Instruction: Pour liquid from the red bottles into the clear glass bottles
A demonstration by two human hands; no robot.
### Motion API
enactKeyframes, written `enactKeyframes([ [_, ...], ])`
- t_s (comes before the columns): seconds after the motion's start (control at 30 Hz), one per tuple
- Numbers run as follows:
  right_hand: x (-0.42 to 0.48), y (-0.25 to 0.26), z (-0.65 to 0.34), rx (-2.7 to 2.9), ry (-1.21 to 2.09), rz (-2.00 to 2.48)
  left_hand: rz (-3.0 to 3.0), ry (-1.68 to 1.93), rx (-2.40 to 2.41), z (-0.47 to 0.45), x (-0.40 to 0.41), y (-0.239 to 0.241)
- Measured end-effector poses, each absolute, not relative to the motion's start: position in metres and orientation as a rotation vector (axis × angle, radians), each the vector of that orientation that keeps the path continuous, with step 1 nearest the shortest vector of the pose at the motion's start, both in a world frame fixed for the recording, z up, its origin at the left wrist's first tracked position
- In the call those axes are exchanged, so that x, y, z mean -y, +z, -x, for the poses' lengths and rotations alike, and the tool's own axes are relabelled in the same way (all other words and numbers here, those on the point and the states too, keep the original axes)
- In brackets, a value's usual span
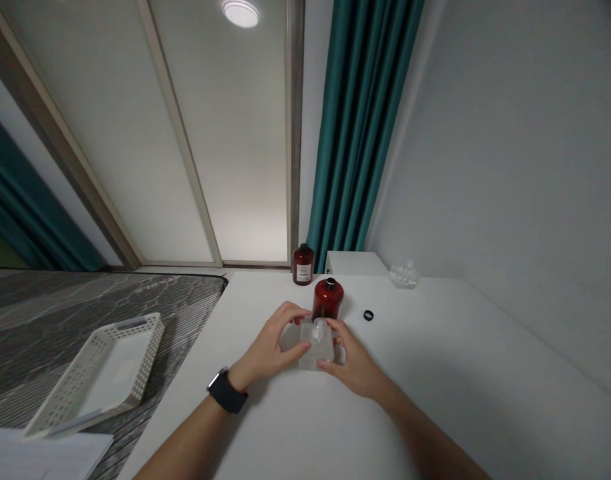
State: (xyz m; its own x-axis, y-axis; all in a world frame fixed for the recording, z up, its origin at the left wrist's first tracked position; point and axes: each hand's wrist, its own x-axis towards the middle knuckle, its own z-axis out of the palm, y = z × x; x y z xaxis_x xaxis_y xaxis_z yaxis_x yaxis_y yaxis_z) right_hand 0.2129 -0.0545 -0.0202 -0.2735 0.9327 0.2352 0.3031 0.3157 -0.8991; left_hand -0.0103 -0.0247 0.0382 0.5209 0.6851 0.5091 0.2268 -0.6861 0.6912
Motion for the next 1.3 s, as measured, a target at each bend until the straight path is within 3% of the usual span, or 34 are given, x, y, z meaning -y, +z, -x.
enactKeyframes([
  [0.27,0.054,-0.018,-0.217,1.726,1.032,1.123,-2.276,0.660,-0.840,0.023,0.015,0.029],
  [0.7,0.069,-0.003,-0.253,1.762,0.998,1.179,-2.207,0.697,-0.788,-0.009,0.026,0.017],
  [1.3,0.084,-0.030,-0.385,1.678,0.724,1.284,-2.442,0.561,-0.861,-0.161,0.022,0.027],
])
